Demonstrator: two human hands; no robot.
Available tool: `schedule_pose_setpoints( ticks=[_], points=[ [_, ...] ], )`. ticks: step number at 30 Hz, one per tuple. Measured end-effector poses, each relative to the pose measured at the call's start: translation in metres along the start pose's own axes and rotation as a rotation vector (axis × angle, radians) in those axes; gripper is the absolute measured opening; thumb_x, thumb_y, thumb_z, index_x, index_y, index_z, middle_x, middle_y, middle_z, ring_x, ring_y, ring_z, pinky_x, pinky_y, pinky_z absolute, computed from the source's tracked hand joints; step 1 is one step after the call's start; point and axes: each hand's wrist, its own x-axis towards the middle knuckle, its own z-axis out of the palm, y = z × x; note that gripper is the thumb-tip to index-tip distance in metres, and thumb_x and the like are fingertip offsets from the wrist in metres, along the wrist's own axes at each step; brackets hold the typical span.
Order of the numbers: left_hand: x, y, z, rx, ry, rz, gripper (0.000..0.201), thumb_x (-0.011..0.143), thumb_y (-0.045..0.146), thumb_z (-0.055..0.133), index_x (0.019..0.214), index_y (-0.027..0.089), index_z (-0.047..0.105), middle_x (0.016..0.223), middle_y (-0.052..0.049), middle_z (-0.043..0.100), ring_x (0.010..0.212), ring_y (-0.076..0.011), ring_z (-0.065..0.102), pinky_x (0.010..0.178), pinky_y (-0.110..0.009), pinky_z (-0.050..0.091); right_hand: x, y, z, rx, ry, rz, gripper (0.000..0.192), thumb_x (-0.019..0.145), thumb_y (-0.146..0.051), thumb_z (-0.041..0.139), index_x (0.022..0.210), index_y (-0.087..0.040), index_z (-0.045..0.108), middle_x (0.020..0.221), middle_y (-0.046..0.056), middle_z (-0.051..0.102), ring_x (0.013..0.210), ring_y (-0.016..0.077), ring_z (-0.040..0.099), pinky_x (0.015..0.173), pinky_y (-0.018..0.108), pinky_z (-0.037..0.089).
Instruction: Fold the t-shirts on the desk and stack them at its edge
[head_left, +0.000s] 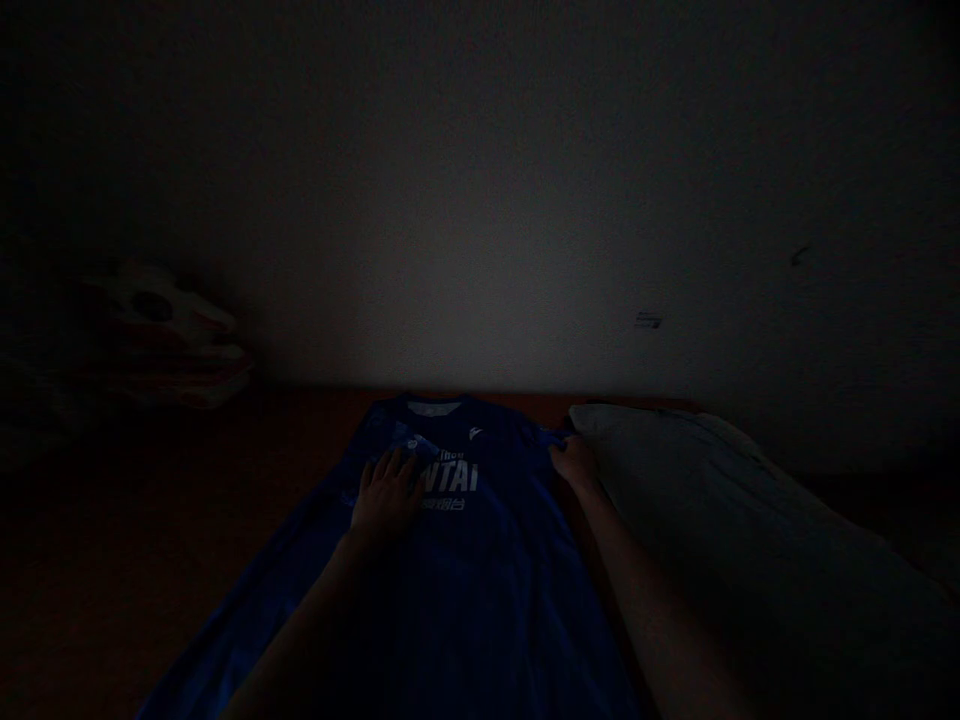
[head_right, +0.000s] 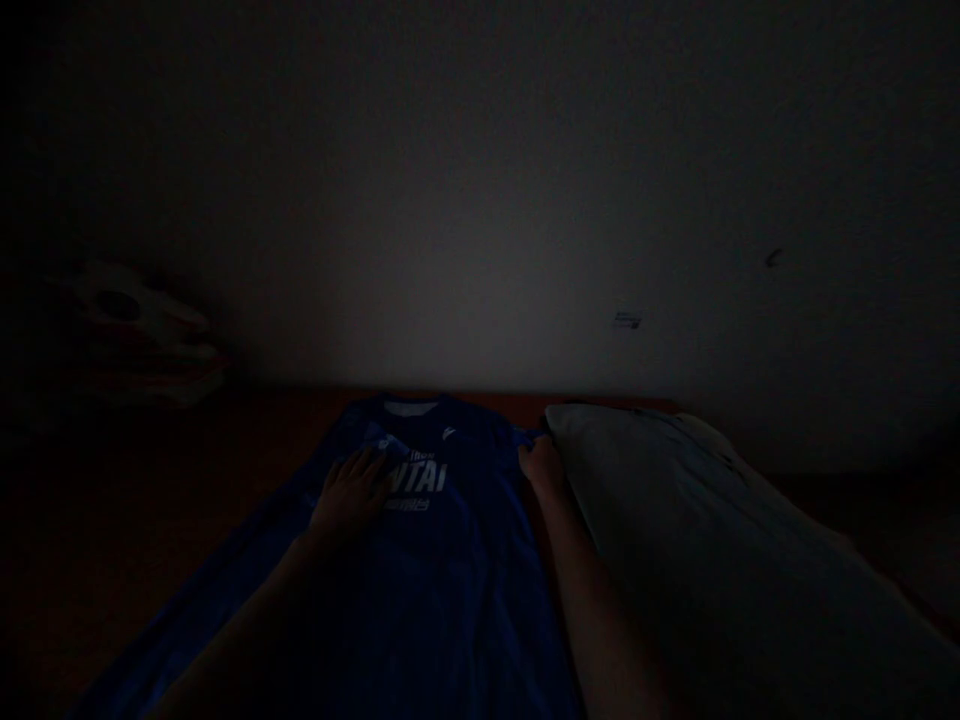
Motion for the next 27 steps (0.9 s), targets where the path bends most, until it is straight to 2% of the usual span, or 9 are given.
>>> schedule_pose_setpoints(
  ticks=[3, 6, 9, 12, 14, 17, 20, 23, 27],
  points=[
    [-0.001, 0.000, 0.001, -0.021, 0.021, 0.006, 0.053, 0.100, 0.044, 0.042, 0.143, 0.016, 0.058, 0.155, -0.020, 0.048, 0.145, -0.0376, 0.042, 0.118, -0.062, 0.030, -0.015, -0.029, 0.008, 0.016, -0.009, -0.085, 0.038, 0.095, -0.026, 0.051, 0.130, -0.016, 0.060, 0.121, 0.018, 0.070, 0.115, 0.0268, 0.067, 0.098, 0.038, 0.048],
    [-0.002, 0.000, 0.002, -0.030, 0.034, 0.011, 0.053, 0.100, 0.043, 0.043, 0.143, 0.016, 0.058, 0.154, -0.020, 0.049, 0.145, -0.0383, 0.043, 0.118, -0.062, 0.030, -0.047, -0.043, 0.014, 0.038, -0.115, -0.428, 0.056, 0.087, -0.031, 0.068, 0.141, -0.030, 0.053, 0.143, 0.006, 0.060, 0.131, 0.0231, 0.055, 0.112, 0.039, 0.038],
    [-0.003, -0.001, 0.002, -0.028, 0.056, -0.006, 0.053, 0.099, 0.043, 0.044, 0.143, 0.015, 0.056, 0.154, -0.022, 0.048, 0.145, -0.0398, 0.041, 0.118, -0.064, 0.029, -0.078, -0.035, 0.020, 0.013, -0.106, -0.709, 0.069, 0.085, -0.034, 0.070, 0.149, -0.033, 0.044, 0.154, 0.008, 0.050, 0.139, 0.0293, 0.046, 0.115, 0.053, 0.032],
    [-0.003, -0.001, 0.000, -0.047, 0.133, 0.006, 0.050, 0.099, 0.037, 0.044, 0.142, 0.015, 0.055, 0.155, -0.020, 0.048, 0.145, -0.0393, 0.041, 0.118, -0.066, 0.029, -0.091, -0.017, 0.028, 0.007, 0.009, -0.637, 0.056, 0.092, -0.034, 0.061, 0.145, -0.025, 0.049, 0.143, 0.014, 0.056, 0.131, 0.0309, 0.052, 0.109, 0.051, 0.040],
    [-0.001, 0.006, -0.003, -0.087, 0.173, 0.092, 0.045, 0.099, 0.031, 0.042, 0.139, 0.015, 0.057, 0.154, -0.018, 0.050, 0.143, -0.0365, 0.044, 0.118, -0.062, 0.032, -0.091, -0.007, 0.032, 0.007, 0.020, -0.587, 0.049, 0.094, -0.033, 0.057, 0.141, -0.023, 0.054, 0.135, 0.014, 0.060, 0.125, 0.0307, 0.056, 0.105, 0.048, 0.045],
    [0.011, 0.031, -0.005, -0.181, 0.150, 0.284, 0.043, 0.101, 0.026, 0.038, 0.138, 0.016, 0.056, 0.152, -0.015, 0.052, 0.139, -0.0304, 0.049, 0.116, -0.051, 0.041, -0.086, -0.001, 0.037, 0.001, -0.002, -0.569, 0.045, 0.097, -0.030, 0.052, 0.141, -0.025, 0.056, 0.127, 0.013, 0.061, 0.118, 0.0295, 0.059, 0.101, 0.044, 0.048],
    [0.030, 0.067, 0.000, -0.228, 0.065, 0.380, 0.045, 0.104, 0.031, 0.035, 0.145, 0.016, 0.049, 0.153, -0.015, 0.052, 0.140, -0.0277, 0.049, 0.115, -0.049, 0.042, -0.081, -0.003, 0.037, -0.031, -0.008, -0.552, 0.042, 0.096, -0.026, 0.052, 0.137, -0.028, 0.061, 0.117, 0.012, 0.063, 0.110, 0.0288, 0.061, 0.096, 0.043, 0.049],
    [0.049, 0.088, 0.012, -0.177, -0.036, 0.395, 0.047, 0.105, 0.033, 0.034, 0.147, 0.016, 0.046, 0.154, -0.017, 0.050, 0.143, -0.0315, 0.047, 0.116, -0.057, 0.038, -0.078, -0.005, 0.032, -0.051, -0.002, -0.545, 0.028, 0.095, -0.023, 0.055, 0.115, -0.027, 0.073, 0.110, 0.012, 0.063, 0.105, 0.0285, 0.060, 0.093, 0.043, 0.050],
    [0.062, 0.080, 0.030, -0.106, -0.102, 0.484, 0.045, 0.101, 0.019, 0.034, 0.142, 0.020, 0.053, 0.157, -0.016, 0.047, 0.150, -0.0344, 0.035, 0.115, -0.071, 0.029, -0.076, -0.001, 0.020, -0.036, -0.014, -0.624, 0.021, 0.088, -0.013, 0.057, 0.097, -0.024, 0.072, 0.110, 0.009, 0.064, 0.105, 0.0260, 0.058, 0.094, 0.040, 0.047]
  ],
)
